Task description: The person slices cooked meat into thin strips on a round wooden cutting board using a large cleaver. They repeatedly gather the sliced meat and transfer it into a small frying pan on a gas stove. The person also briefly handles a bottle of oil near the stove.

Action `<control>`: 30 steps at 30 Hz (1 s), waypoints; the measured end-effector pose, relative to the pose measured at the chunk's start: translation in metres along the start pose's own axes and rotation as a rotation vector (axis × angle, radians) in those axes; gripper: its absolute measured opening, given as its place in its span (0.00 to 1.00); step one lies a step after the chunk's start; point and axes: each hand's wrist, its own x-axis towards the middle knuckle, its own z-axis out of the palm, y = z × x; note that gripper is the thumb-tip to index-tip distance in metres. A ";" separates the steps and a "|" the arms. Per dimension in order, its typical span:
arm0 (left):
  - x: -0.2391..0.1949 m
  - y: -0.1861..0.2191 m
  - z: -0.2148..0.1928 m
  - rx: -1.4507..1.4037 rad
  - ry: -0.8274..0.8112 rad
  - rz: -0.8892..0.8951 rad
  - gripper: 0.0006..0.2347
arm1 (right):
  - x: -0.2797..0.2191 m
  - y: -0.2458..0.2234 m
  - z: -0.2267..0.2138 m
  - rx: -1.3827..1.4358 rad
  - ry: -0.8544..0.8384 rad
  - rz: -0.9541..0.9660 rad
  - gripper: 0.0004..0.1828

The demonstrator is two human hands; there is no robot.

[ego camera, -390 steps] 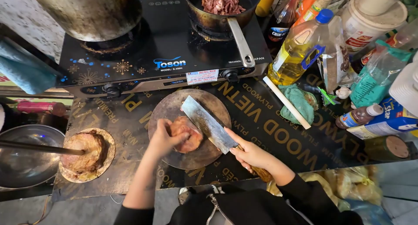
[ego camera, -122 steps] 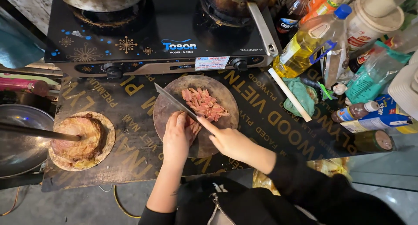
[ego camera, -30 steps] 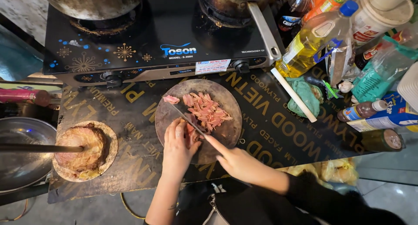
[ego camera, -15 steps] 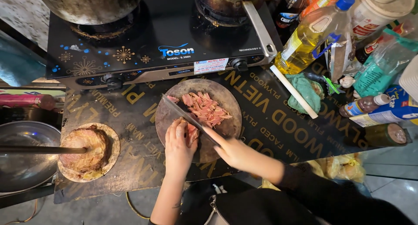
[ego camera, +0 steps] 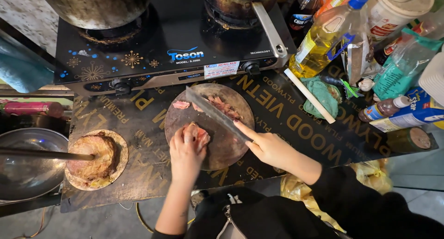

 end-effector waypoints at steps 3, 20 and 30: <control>0.023 -0.007 -0.027 -0.216 -0.160 0.061 0.37 | -0.014 -0.012 -0.010 0.026 0.074 0.054 0.38; 0.129 0.024 -0.006 -0.163 -0.672 -0.138 0.57 | -0.044 0.070 0.045 0.941 0.277 0.215 0.41; 0.077 0.105 0.072 -0.453 -0.048 -0.155 0.28 | -0.021 0.019 0.077 1.129 -0.049 0.200 0.42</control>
